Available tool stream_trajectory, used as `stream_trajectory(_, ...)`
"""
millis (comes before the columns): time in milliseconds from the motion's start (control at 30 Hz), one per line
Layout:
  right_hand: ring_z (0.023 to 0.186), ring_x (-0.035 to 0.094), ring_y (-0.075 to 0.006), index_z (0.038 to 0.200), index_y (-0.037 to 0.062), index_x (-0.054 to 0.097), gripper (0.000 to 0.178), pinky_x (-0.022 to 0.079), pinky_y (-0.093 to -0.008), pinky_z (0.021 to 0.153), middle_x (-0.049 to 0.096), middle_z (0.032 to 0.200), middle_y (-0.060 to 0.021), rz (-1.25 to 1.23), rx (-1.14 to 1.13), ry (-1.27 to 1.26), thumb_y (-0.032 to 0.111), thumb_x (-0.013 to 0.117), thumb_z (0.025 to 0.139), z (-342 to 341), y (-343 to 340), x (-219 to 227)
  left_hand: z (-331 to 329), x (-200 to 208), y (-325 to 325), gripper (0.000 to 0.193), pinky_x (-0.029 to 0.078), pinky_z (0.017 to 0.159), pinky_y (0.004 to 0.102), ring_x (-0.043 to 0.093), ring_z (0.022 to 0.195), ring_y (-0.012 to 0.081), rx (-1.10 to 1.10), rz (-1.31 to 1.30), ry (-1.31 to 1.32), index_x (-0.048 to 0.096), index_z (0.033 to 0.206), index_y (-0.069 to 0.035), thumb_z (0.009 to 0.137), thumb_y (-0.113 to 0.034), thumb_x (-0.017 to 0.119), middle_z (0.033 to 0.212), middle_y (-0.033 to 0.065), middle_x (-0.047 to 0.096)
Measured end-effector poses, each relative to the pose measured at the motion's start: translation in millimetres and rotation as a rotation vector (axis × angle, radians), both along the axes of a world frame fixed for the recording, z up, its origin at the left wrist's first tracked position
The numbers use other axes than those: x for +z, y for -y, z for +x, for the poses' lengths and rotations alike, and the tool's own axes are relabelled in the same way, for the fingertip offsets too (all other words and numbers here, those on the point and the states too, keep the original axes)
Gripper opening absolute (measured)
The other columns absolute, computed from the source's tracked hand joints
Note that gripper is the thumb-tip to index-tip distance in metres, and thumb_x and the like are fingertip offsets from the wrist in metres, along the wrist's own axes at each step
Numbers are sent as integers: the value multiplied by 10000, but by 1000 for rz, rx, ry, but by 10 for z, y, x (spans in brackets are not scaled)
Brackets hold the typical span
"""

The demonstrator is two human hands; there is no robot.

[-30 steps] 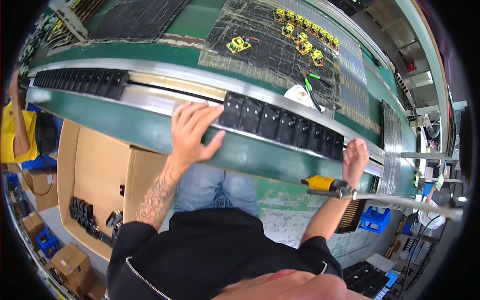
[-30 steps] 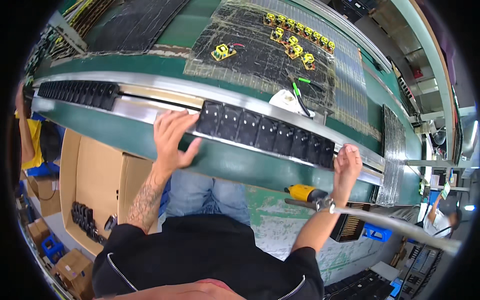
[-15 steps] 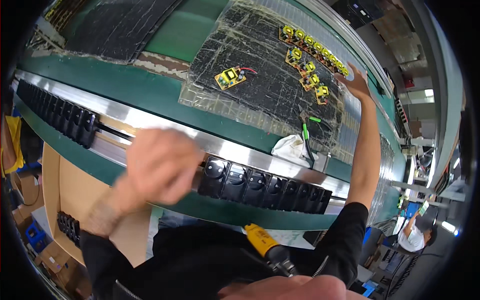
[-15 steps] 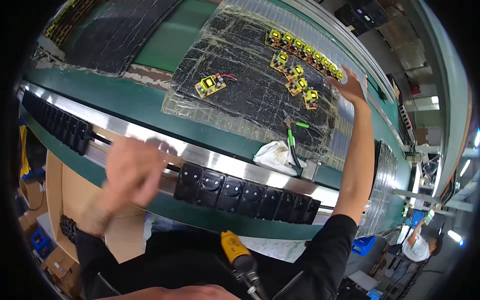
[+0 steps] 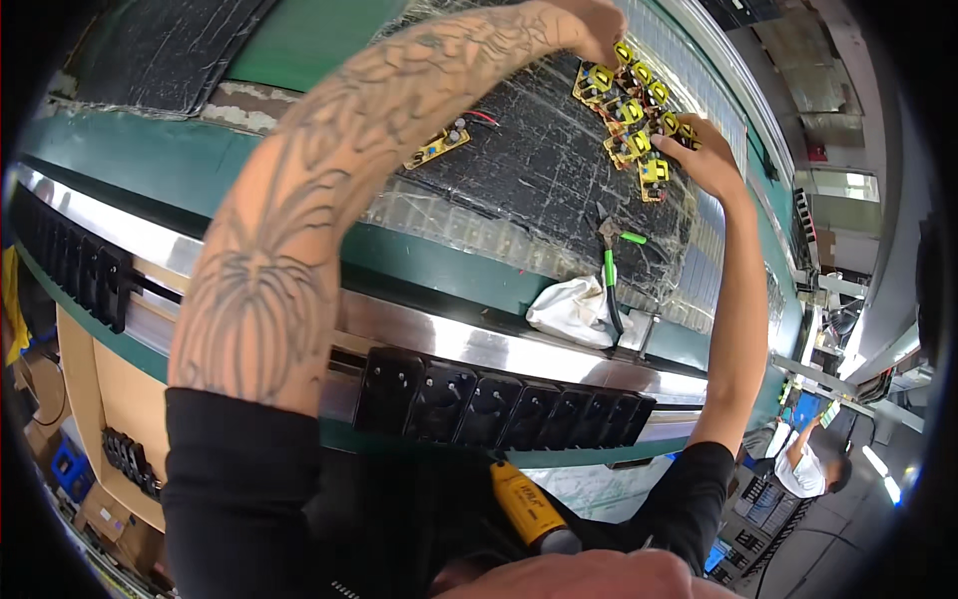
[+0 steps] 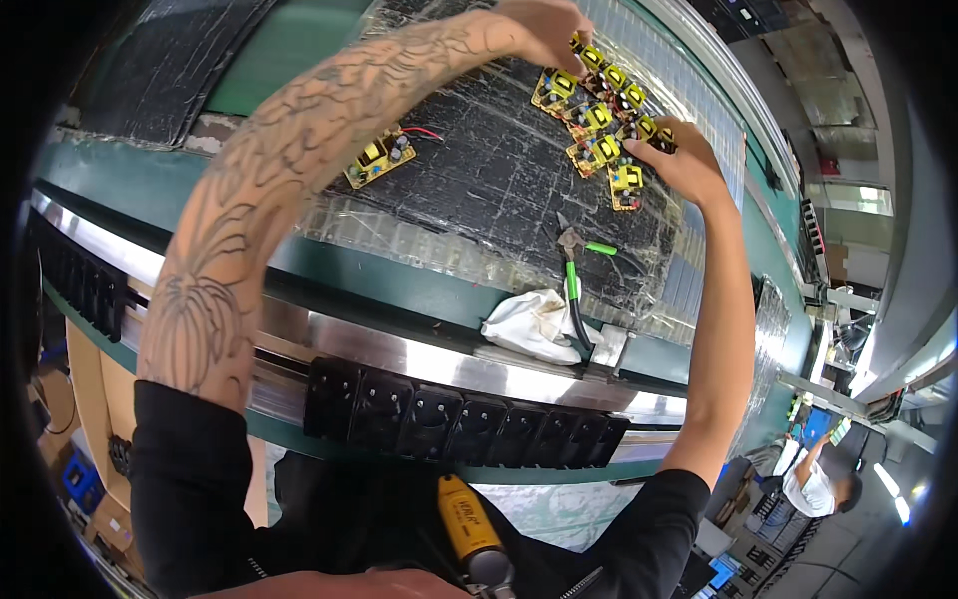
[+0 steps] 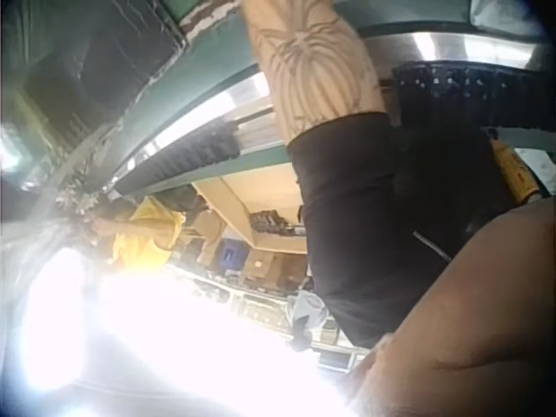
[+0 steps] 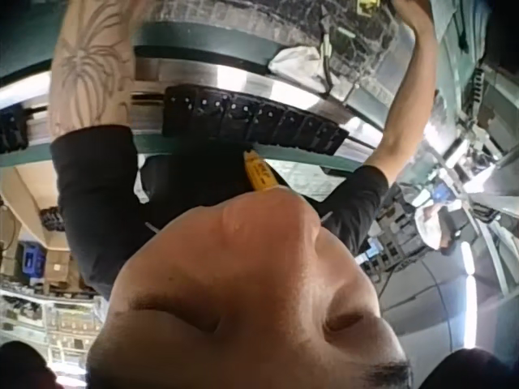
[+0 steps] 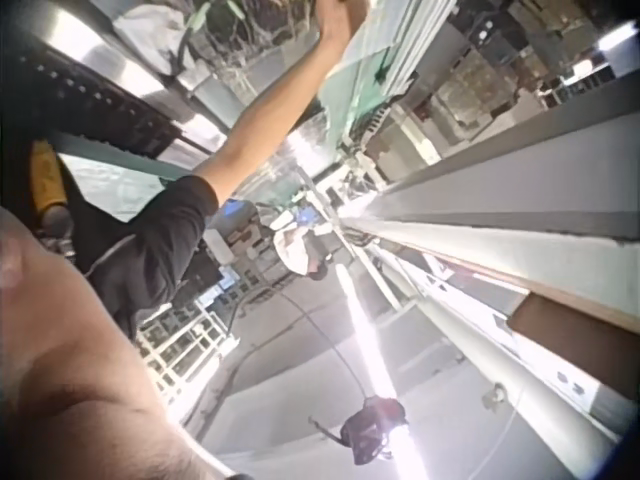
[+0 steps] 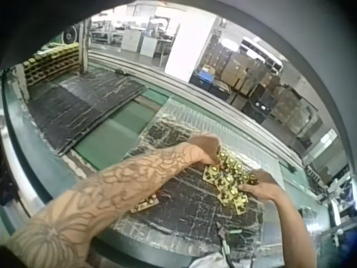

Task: Assembling electronic components on a production line using hand tools.

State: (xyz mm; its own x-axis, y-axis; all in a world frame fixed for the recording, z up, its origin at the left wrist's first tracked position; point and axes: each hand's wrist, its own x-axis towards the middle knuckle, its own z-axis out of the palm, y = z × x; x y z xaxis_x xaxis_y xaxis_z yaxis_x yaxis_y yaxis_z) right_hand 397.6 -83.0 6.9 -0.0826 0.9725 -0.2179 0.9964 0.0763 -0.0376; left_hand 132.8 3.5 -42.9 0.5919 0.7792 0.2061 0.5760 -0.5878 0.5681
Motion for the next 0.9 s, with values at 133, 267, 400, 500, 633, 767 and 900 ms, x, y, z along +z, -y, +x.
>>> stream_trajectory(133,1183,591,-337,1303,49,618,646,479,-415,980,596,1337,-153,-74,95,-104,540,677,888,-30,277,46,-224,149,217,244,465,559,274,565,635,163,-152,-538,-10,668,838,21,894,-215,688,749,47,614)
stream_trajectory(267,1139,614,-324,1249,30,648,508,488,-408,958,628,1294,-136,-223,239,-365,404,700,909,-200,708,128,-633,196,733,291,537,739,349,684,767,234,-301,-274,-212,716,1086,-44,894,-260,686,970,58,738)
stream_trajectory(400,1049,641,-261,1218,22,652,354,511,-361,900,639,1269,-126,70,401,-309,191,692,909,-470,1189,311,-1076,279,1230,339,547,769,394,691,789,289,-233,63,-54,707,1119,-38,876,-275,703,997,93,741)
stream_trajectory(500,1042,641,-249,1214,25,653,351,513,-348,894,641,1267,-121,83,305,-260,173,700,899,-472,1457,437,-1331,499,1533,352,553,791,407,691,803,322,-74,-2,-148,712,1113,-47,854,-284,729,978,109,743)
stream_trajectory(633,1036,643,-240,1213,56,665,363,514,-319,883,654,1243,-98,-6,209,-317,94,723,857,-619,1840,493,-1584,489,1880,341,557,787,455,701,841,327,83,5,-464,728,1047,-77,822,-333,719,944,110,745)
stream_trajectory(767,1026,639,-250,1200,107,683,409,518,-321,858,646,1241,-45,197,730,-321,73,729,795,-1261,2056,333,-1579,278,2131,330,552,728,414,697,775,320,189,122,-478,712,1060,-53,824,-281,746,897,98,743)
stream_trajectory(900,1001,617,-243,1195,116,673,430,507,-344,850,618,1280,-10,230,1165,-22,108,736,769,-1794,1904,185,-1784,370,2272,333,540,665,395,697,745,269,387,120,-92,710,1033,-51,791,-269,778,872,102,737)
